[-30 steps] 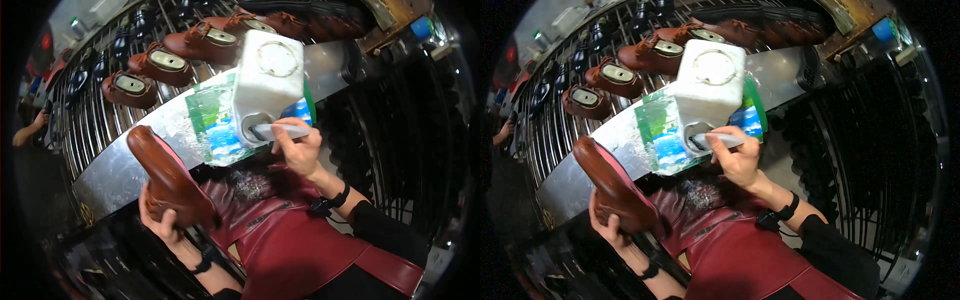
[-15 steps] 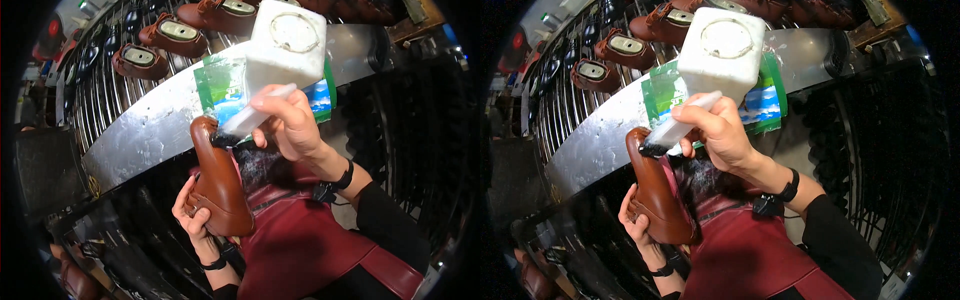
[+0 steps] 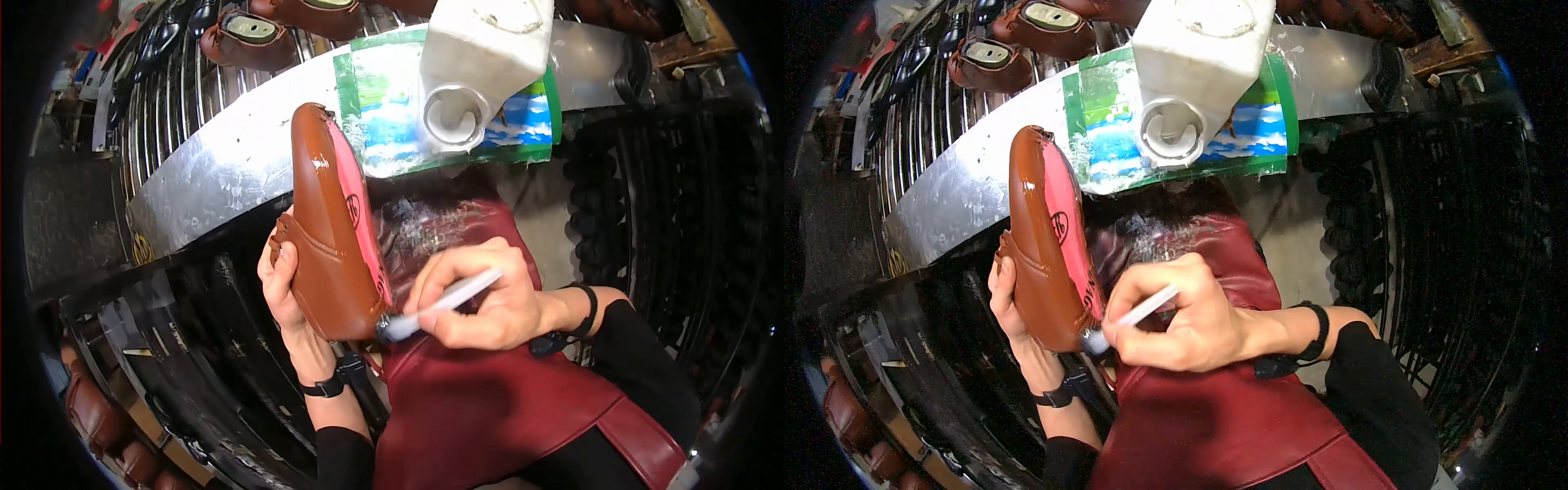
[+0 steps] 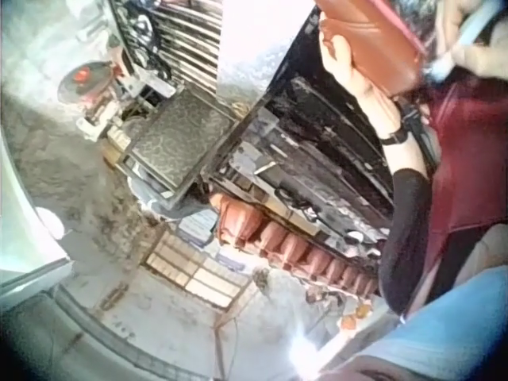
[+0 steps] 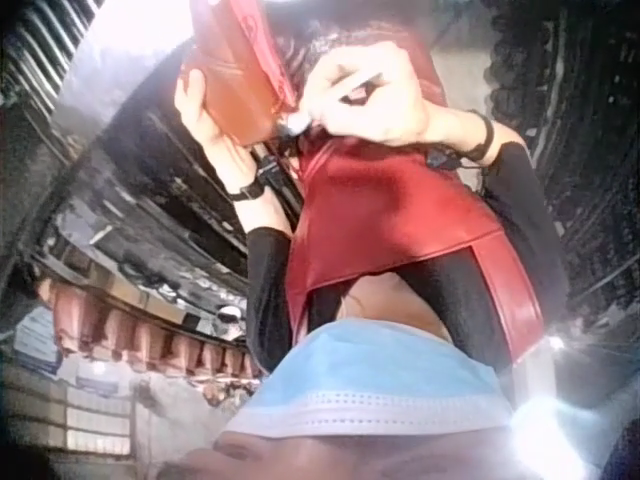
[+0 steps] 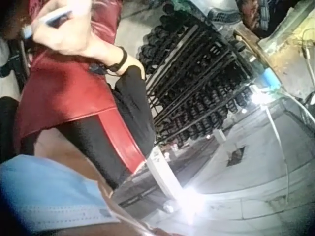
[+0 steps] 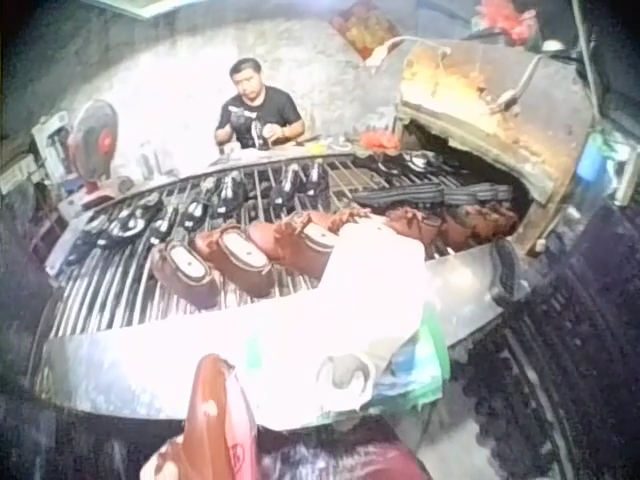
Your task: Applying glue to the perimeter of shoe uppers and arranging soles for attachment.
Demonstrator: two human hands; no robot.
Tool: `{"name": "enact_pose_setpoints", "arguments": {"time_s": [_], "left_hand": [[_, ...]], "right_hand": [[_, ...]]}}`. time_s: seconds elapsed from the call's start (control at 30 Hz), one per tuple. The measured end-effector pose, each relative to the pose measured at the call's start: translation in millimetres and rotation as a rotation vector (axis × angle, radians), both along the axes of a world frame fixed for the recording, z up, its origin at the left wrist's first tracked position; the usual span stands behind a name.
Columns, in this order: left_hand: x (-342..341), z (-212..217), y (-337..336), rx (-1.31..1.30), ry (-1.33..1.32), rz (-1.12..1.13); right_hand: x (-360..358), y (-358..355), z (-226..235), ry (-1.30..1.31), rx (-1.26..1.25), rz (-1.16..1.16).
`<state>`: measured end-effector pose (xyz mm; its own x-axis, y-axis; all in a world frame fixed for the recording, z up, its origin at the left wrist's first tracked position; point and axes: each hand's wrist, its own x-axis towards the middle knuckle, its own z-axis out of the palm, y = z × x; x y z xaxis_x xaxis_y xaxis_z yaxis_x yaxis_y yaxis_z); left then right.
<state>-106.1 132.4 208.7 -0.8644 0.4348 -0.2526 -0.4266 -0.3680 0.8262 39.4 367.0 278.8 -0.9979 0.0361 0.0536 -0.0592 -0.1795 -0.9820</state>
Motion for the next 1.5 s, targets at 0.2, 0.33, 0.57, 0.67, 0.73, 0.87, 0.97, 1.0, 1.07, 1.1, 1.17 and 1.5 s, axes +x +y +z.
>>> {"name": "enact_pose_setpoints", "arguments": {"time_s": [0.2, 0.33, 0.57, 0.67, 0.73, 0.87, 0.97, 1.0, 1.07, 1.1, 1.17, 1.5], "left_hand": [[0.2, 11.3, 9.2, 0.021, -0.024, 0.030], [-2.2, 14.6, 13.6, 0.074, -0.107, 0.069], [0.5, 46.4, 42.7, 0.340, -0.332, 0.102], [-20.3, -10.5, 24.0, 0.142, -0.224, 0.140], [4.5, 41.3, 39.4, -0.368, -0.142, 0.345], [11.6, 12.4, 57.8, -0.806, 0.671, 0.130], [16.2, 10.3, 63.7, 0.106, -0.278, 0.264], [9.4, 2.1, 52.9, 0.103, -0.268, 0.276], [-11.3, -32.3, 24.0, -0.030, 0.063, -0.023], [-9.5, -29.2, 26.8, 0.119, -0.104, -0.005], [-2.3, -25.7, 34.3, -0.081, 0.114, 0.016], [-100.3, 44.4, 20.6, -0.317, 0.407, 0.385]], "right_hand": [[-34.9, 4.6, 19.5, -0.141, -0.123, -0.251], [-35.1, 8.2, 17.8, -0.036, -0.087, -0.122], [-54.0, 26.5, 41.0, 0.149, 0.053, 0.009], [-65.4, 40.3, 55.5, 0.186, 0.111, 0.112], [-84.2, 33.9, 63.6, 0.247, -0.039, 0.173], [-103.9, 50.1, 68.9, 0.184, -0.026, 0.104], [-129.6, 79.7, 60.4, 0.239, 0.023, 0.215], [-135.8, 81.7, 65.5, 0.244, 0.115, 0.316], [-165.5, 58.6, 41.5, 0.268, 0.052, 0.159], [-181.7, 66.5, 33.3, 0.286, 0.069, 0.107], [-192.8, 75.0, 14.8, 0.284, -0.001, -0.040], [-106.7, 4.8, -48.3, -0.318, -0.813, -0.508]]}}
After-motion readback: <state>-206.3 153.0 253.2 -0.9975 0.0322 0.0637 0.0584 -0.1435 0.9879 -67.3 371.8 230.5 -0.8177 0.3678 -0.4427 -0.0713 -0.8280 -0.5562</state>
